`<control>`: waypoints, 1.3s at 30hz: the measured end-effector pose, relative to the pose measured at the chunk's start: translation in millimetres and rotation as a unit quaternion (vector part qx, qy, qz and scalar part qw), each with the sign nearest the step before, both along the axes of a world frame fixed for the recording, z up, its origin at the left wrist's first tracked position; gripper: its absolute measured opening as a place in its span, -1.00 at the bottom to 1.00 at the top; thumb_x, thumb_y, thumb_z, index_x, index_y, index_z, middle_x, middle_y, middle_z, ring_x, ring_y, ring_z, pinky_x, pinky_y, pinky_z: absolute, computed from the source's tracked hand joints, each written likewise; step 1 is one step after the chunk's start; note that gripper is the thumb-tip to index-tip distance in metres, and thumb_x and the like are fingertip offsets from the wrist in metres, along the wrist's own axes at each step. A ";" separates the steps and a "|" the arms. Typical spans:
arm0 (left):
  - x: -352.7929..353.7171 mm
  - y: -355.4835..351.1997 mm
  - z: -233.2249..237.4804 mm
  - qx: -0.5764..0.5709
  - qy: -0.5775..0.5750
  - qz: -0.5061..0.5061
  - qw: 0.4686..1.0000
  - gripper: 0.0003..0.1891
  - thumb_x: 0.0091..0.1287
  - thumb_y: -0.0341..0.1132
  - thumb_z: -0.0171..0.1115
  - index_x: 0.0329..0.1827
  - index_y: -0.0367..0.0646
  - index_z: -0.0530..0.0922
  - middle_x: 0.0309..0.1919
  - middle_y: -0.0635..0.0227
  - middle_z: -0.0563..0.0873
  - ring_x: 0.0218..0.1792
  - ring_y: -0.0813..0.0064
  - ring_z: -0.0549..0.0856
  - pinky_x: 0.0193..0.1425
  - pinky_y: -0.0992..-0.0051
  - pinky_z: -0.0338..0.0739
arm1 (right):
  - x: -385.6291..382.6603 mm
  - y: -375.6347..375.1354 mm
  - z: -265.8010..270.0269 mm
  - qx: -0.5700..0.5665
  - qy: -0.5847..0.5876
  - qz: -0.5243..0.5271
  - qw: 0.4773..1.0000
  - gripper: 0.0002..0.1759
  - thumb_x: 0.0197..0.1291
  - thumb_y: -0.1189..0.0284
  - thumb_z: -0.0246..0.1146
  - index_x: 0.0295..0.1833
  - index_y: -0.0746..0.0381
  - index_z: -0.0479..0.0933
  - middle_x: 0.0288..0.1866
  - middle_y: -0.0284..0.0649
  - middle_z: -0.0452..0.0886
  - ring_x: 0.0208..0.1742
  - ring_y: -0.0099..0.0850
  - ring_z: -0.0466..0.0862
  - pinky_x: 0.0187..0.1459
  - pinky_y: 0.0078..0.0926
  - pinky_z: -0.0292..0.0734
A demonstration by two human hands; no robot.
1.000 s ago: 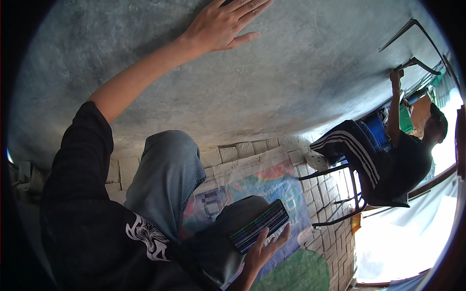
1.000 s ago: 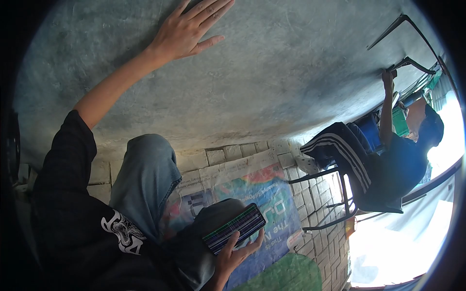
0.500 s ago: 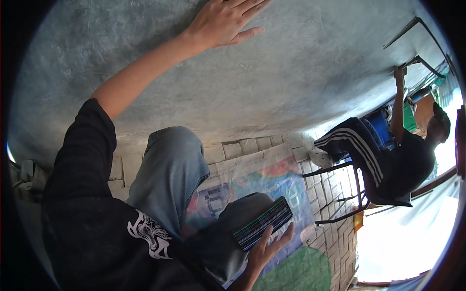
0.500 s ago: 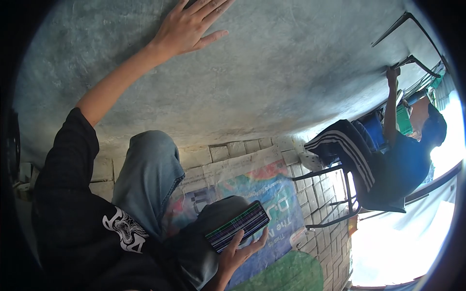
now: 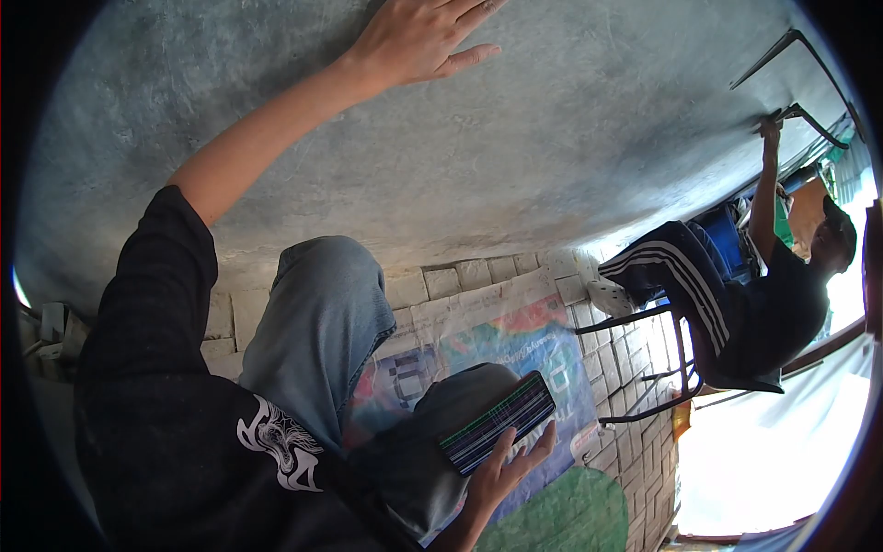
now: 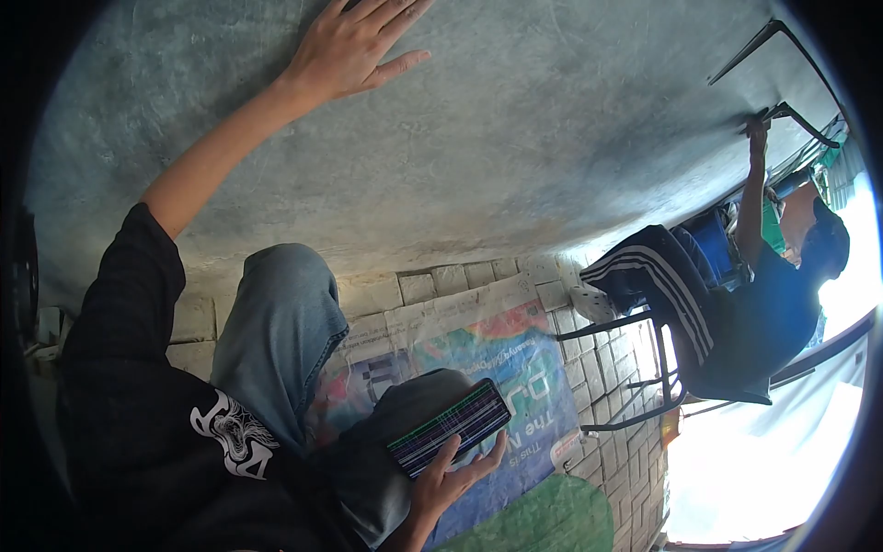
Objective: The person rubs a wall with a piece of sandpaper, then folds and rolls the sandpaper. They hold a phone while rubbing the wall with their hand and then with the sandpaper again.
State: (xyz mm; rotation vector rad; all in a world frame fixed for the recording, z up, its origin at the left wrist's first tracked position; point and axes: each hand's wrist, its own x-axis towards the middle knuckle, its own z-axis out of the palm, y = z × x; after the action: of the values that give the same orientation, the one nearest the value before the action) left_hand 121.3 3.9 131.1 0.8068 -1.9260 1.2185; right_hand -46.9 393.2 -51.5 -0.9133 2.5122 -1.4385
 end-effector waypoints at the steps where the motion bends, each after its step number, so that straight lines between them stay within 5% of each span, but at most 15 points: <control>1: 0.0 -0.7 0.1 -0.004 0.000 -0.002 1.000 -0.16 0.35 0.19 -0.04 0.50 -0.27 0.05 0.51 0.22 0.05 0.52 0.31 0.02 0.54 0.06 -0.08 | -0.4 -0.5 0.3 -0.002 0.002 -0.001 1.000 -0.36 0.35 0.37 0.07 0.48 0.20 0.03 0.50 0.00 0.04 0.53 -0.08 0.05 0.39 0.14 -0.05; 12: 0.8 1.2 -1.0 0.006 0.000 -0.006 1.000 -0.14 0.33 0.19 -0.02 0.50 -0.26 0.02 0.52 0.23 0.04 0.52 0.33 0.02 0.54 0.06 -0.08 | 1.9 0.1 0.9 -0.001 -0.005 0.001 1.000 -0.35 0.35 0.35 0.08 0.48 0.20 0.03 0.50 0.00 0.05 0.53 -0.09 0.06 0.39 0.13 -0.06; 15: 2.0 3.1 -4.8 0.005 -0.002 0.012 1.000 -0.14 0.33 0.20 -0.02 0.51 -0.24 0.01 0.52 0.24 0.03 0.52 0.33 0.01 0.55 0.06 -0.08 | 3.4 -1.2 5.7 -0.003 0.008 -0.002 1.000 -0.33 0.30 0.42 0.11 0.44 0.34 0.01 0.44 0.07 0.10 0.48 -0.05 0.11 0.40 0.08 0.00; 21: 26.6 15.6 -27.9 0.028 -0.003 0.030 0.999 -0.16 0.35 0.19 -0.03 0.51 -0.23 0.03 0.52 0.25 0.03 0.52 0.35 0.01 0.52 0.01 -0.08 | 2.8 6.0 3.1 0.000 0.002 -0.011 1.000 -0.34 0.36 0.33 0.07 0.49 0.19 0.02 0.51 -0.05 0.06 0.53 -0.12 0.05 0.39 0.14 -0.07; 25: 89.3 37.0 -54.6 0.107 0.048 0.170 0.978 -0.13 0.34 0.26 -0.07 0.51 -0.21 0.02 0.52 0.17 0.01 0.53 0.25 -0.03 0.50 -0.10 -0.16 | 1.1 5.7 2.3 0.004 0.022 -0.021 1.000 -0.37 0.35 0.37 0.06 0.46 0.26 0.03 0.47 0.00 0.09 0.50 -0.09 0.09 0.39 0.10 -0.01; 27: 132.5 30.9 -72.5 -0.058 0.111 0.067 0.990 -0.43 0.40 -0.08 0.10 0.43 -0.08 0.30 0.36 0.24 0.38 0.36 0.27 0.35 0.40 0.13 0.14 | -0.6 5.2 2.2 0.006 0.043 -0.027 0.999 -0.39 0.34 0.42 0.05 0.43 0.32 0.03 0.43 0.07 0.12 0.47 -0.06 0.14 0.39 0.06 0.05; 29: 177.2 38.7 -90.1 -0.052 0.126 0.081 0.987 -0.32 0.45 0.03 -0.08 0.52 -0.14 0.05 0.51 0.25 0.09 0.52 0.27 0.06 0.50 -0.05 -0.17 | -2.8 1.6 2.2 -0.035 0.076 -0.046 0.995 -0.41 0.41 0.27 -0.02 0.46 0.25 0.07 0.47 -0.04 0.12 0.50 -0.12 0.11 0.38 0.09 0.00; 32: 218.7 56.8 -103.8 -0.046 0.141 0.125 0.981 -0.30 0.42 0.04 -0.02 0.51 -0.12 0.07 0.52 0.32 0.07 0.52 0.34 0.04 0.54 0.14 -0.10 | -7.3 -7.3 4.2 -0.063 0.101 -0.041 0.992 -0.43 0.41 0.25 -0.05 0.45 0.25 0.10 0.44 -0.03 0.15 0.48 -0.12 0.13 0.38 0.07 0.04; 39: 236.4 79.8 -107.1 0.036 0.162 0.015 0.986 -0.60 0.47 -0.47 -0.15 0.36 -0.31 0.31 0.42 0.12 0.26 0.45 0.20 0.22 0.50 0.23 0.12 | -3.6 -16.3 2.1 -0.034 0.062 0.003 0.997 -0.29 0.32 0.26 0.11 0.48 0.25 0.02 0.49 -0.04 0.06 0.52 -0.09 0.05 0.41 0.08 -0.03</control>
State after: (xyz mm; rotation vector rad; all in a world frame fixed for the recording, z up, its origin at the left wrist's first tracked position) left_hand 357.7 83.7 24.1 1.0075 -1.7040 0.9694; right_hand -50.5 376.9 -49.4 -1.0520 2.5571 -1.5204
